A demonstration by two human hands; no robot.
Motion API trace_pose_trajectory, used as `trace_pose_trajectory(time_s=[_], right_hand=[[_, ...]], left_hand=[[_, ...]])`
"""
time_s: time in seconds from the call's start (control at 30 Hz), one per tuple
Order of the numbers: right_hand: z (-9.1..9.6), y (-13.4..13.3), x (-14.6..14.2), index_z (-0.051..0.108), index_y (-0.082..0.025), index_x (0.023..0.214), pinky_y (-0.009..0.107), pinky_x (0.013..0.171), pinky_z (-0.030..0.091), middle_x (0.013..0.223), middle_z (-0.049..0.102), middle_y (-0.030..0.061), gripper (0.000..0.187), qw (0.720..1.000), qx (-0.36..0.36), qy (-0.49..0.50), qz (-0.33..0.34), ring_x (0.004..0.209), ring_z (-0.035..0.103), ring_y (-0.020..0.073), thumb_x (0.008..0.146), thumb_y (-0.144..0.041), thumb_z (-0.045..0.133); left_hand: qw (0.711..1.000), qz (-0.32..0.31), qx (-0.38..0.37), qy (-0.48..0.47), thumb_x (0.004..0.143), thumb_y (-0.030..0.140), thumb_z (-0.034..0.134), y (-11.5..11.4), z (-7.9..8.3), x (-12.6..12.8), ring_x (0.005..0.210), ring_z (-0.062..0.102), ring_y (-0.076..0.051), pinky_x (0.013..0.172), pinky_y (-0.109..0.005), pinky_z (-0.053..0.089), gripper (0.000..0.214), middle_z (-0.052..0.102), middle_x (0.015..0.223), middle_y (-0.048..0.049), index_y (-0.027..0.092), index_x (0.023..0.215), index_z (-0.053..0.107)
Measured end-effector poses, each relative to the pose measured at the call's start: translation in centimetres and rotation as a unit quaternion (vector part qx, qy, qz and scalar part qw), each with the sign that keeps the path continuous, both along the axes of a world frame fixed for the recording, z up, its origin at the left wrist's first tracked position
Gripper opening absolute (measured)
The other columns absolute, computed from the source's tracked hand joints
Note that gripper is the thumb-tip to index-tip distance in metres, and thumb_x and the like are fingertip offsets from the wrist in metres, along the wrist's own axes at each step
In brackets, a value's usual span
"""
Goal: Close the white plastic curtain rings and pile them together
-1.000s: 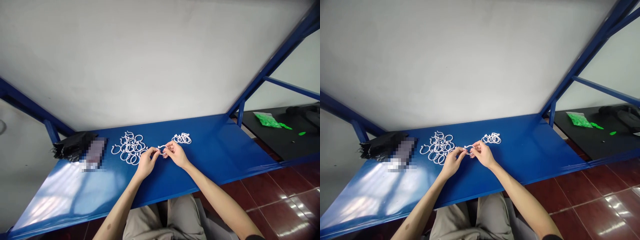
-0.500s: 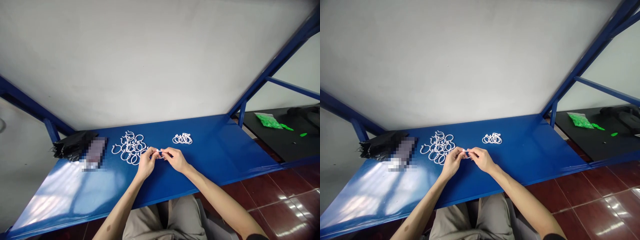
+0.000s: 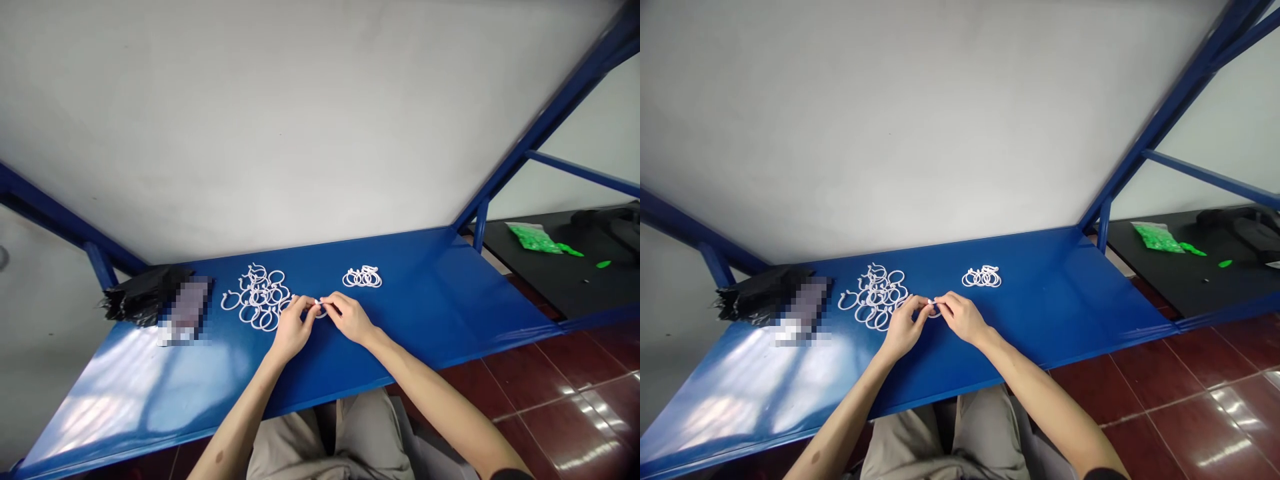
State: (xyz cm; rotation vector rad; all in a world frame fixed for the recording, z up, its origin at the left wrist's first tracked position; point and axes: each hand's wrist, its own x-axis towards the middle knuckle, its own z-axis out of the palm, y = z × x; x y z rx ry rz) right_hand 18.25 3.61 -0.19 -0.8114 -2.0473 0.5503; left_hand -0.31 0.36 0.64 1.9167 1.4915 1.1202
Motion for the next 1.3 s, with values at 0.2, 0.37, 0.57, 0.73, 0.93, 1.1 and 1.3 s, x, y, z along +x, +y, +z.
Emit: trace_pose_trajectory(time_s=[0.2,0.37,0.57,0.73,0.93,1.1,1.3], right_hand=[[0.4,2.0,2.0,0.073,-0.022,0.105,0.033,0.082,0.054,0.098,0.071,0.0071,0.022,0.976,0.051,-0.025,-0.211,0.091,0.066,0.0204,0.102,-0.028,0.053],[0.5,4.5,5.2,0.075,-0.021,0.114,0.043,0.083,0.050,0.097,0.070,0.0123,0.030,0.941,0.067,-0.052,-0.328,0.093,0.054,0.0274,0.102,-0.033,0.051],[0.8,4.5,5.6,0.074,-0.020,0.118,0.047,0.089,0.048,0.101,0.068,0.0136,0.032,0.932,0.071,-0.054,-0.351,0.098,0.051,0.0293,0.101,-0.033,0.050],[1.6,2.8,4.0,0.075,-0.022,0.108,0.045,0.095,0.049,0.103,0.070,0.0109,0.025,0.961,0.071,-0.024,-0.267,0.102,0.057,0.0274,0.101,-0.030,0.052],[0.9,1.0,1.1,0.070,-0.021,0.114,0.029,0.070,0.056,0.095,0.074,0.0059,0.027,0.988,-0.147,0.037,-0.025,0.077,0.069,0.0167,0.098,-0.039,0.058],[0.6,0.6,0.1,0.071,-0.021,0.110,0.029,0.072,0.058,0.090,0.076,0.0040,0.022,0.975,-0.215,0.063,0.000,0.078,0.072,0.0173,0.095,-0.034,0.063],[1.3,0.8,0.6,0.073,-0.024,0.112,0.030,0.078,0.056,0.099,0.073,0.0047,0.022,0.984,-0.172,0.046,0.006,0.083,0.069,0.0169,0.099,-0.033,0.057]], left_hand=[[0.961,0.092,0.104,0.238,0.096,0.042,0.055,0.0,-0.2,-0.8,0.104,0.059,-0.030,0.093,-0.047,0.046,0.029,0.068,0.109,-0.0111,0.022,0.114,0.065],[0.931,0.123,0.098,0.330,0.094,0.030,0.053,0.2,-1.1,-2.1,0.096,0.058,-0.033,0.084,-0.047,0.043,0.021,0.068,0.096,-0.0125,0.022,0.105,0.068],[0.949,0.107,0.110,0.274,0.095,0.023,0.049,0.4,-1.1,-2.0,0.088,0.058,-0.029,0.080,-0.043,0.040,0.017,0.071,0.090,-0.0100,0.022,0.101,0.065],[0.967,0.100,0.150,0.180,0.099,0.027,0.050,-0.1,-0.4,-1.1,0.083,0.057,-0.023,0.079,-0.037,0.041,0.011,0.069,0.088,-0.0057,0.023,0.090,0.056],[0.971,0.018,0.184,0.150,0.098,0.026,0.057,-0.5,-0.7,0.4,0.085,0.060,-0.019,0.081,-0.035,0.041,0.015,0.073,0.091,-0.0011,0.024,0.083,0.053],[0.975,-0.015,0.151,0.165,0.097,0.031,0.059,-0.6,-0.7,1.1,0.085,0.061,-0.021,0.077,-0.036,0.042,0.018,0.071,0.084,-0.0019,0.024,0.081,0.056],[0.981,0.044,0.124,0.146,0.098,0.034,0.056,-0.4,-0.9,0.7,0.107,0.062,-0.025,0.091,-0.040,0.046,0.023,0.068,0.115,-0.0098,0.021,0.117,0.058]])
